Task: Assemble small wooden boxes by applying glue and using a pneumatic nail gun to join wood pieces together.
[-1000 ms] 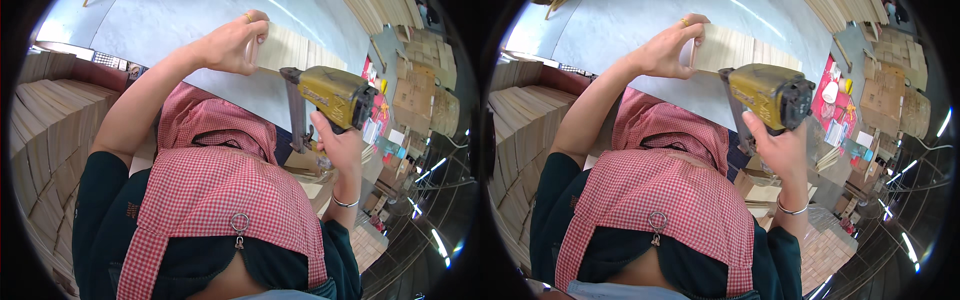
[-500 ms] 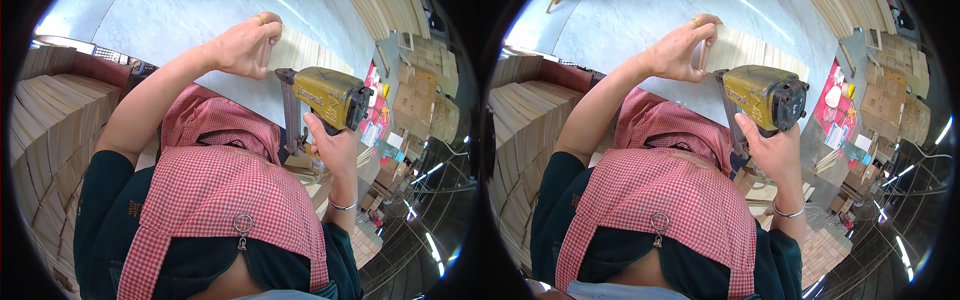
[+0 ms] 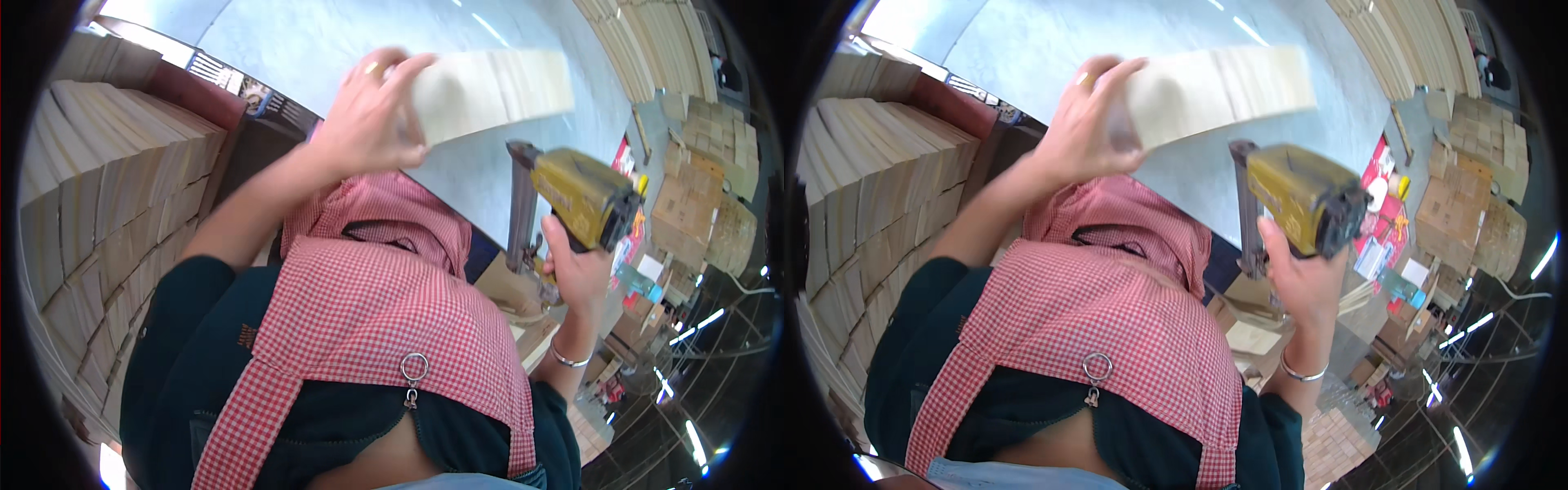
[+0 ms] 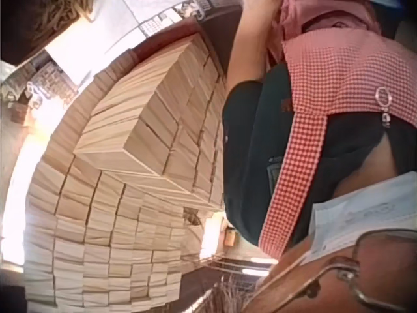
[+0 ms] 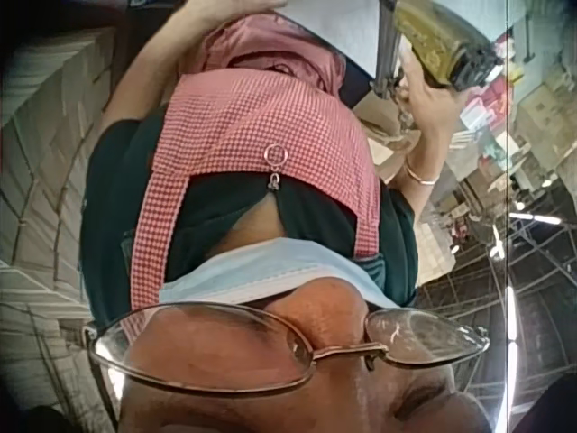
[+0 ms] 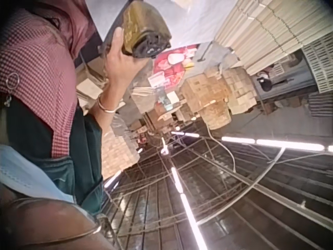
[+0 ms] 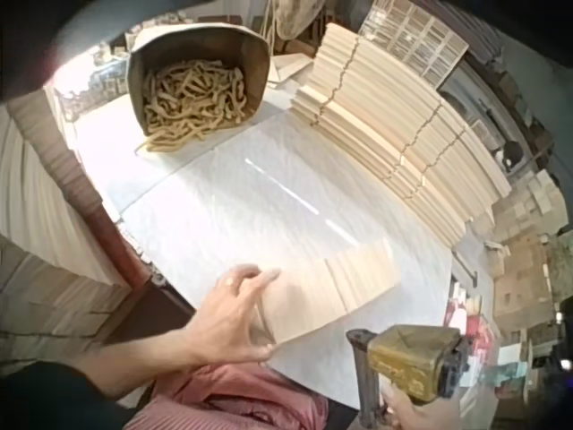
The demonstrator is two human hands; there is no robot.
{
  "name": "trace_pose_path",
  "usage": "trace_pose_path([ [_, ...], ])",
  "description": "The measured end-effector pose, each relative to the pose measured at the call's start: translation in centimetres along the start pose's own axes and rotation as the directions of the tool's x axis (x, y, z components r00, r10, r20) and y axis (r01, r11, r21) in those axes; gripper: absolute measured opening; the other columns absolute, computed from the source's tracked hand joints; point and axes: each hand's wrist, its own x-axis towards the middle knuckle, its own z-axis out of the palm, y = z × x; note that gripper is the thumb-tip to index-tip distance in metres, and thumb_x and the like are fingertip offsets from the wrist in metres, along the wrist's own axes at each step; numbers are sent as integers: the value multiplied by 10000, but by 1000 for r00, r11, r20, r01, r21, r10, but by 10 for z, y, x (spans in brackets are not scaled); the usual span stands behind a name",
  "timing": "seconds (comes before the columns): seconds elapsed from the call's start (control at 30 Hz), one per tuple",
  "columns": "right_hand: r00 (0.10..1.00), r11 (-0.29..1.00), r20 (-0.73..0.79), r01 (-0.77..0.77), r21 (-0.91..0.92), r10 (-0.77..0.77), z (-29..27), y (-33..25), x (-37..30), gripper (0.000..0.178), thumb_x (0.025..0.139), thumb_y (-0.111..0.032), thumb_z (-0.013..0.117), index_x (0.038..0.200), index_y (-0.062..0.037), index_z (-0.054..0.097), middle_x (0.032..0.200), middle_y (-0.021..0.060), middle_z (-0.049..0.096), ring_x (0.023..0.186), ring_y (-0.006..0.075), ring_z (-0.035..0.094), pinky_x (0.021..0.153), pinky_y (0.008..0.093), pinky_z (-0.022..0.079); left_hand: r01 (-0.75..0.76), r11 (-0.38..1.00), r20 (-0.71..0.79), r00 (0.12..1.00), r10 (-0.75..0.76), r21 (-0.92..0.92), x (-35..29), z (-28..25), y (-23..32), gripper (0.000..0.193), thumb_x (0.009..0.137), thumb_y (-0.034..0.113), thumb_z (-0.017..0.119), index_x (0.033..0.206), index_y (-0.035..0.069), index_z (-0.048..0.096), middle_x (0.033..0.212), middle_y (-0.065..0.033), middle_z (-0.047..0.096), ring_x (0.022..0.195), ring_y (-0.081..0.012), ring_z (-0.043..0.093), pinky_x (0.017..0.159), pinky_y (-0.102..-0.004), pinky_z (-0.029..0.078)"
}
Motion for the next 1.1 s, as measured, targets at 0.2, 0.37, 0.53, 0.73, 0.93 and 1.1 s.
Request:
trace_pose_path([
  [0.2,995,996,-93,-38,82,46,2,25,-4,261,859,-106,775,1045,18,639,696,34,632,439,84,496,384,229,376,302,924,257,936,-240,-236,-59,-6,38,715,834,192,778,1456,56,452,1294,-218,495,983,-287,574,858,-363,516],
  [0.37,990,992,-68,-121,24,123,-2,27,-9,286,854,-103,778,1062,34,637,728,49,643,449,88,507,391,228,387,145,839,-164,950,-267,-524,-6,26,-16,372,890,41,687,1252,14,605,1232,-138,561,819,-191,593,725,-295,522],
  [0.53,995,997,53,-83,-11,83,-7,36,-5,396,866,-124,767,1172,52,588,761,77,652,491,116,567,427,243,458,208,924,-437,833,-340,-322,91,11,-69,393,863,108,718,1228,-14,639,1196,-166,608,821,-247,644,761,-333,546],
  [0.73,999,998,18,32,57,-33,11,34,3,344,832,-74,788,1123,60,663,1017,155,748,919,248,734,772,302,572,481,844,112,877,-468,-238,154,-4,-110,489,783,203,746,1198,-43,664,1044,-251,708,945,-368,685,881,-432,540],
  [0.93,992,989,64,97,109,-105,37,43,-3,315,840,-78,789,1096,67,677,1053,154,751,890,234,738,729,298,572,269,961,-179,945,-275,-59,139,-13,-95,392,795,190,708,1076,-83,693,1050,-267,702,972,-411,670,879,-449,534],
  [1.1,992,984,38,110,137,-116,53,50,-13,304,837,-81,793,1078,70,685,1057,152,755,885,234,740,717,298,573,273,962,-168,949,-266,23,139,-9,-97,399,794,197,710,1076,-86,696,1090,-272,695,1009,-425,661,898,-450,533],
])
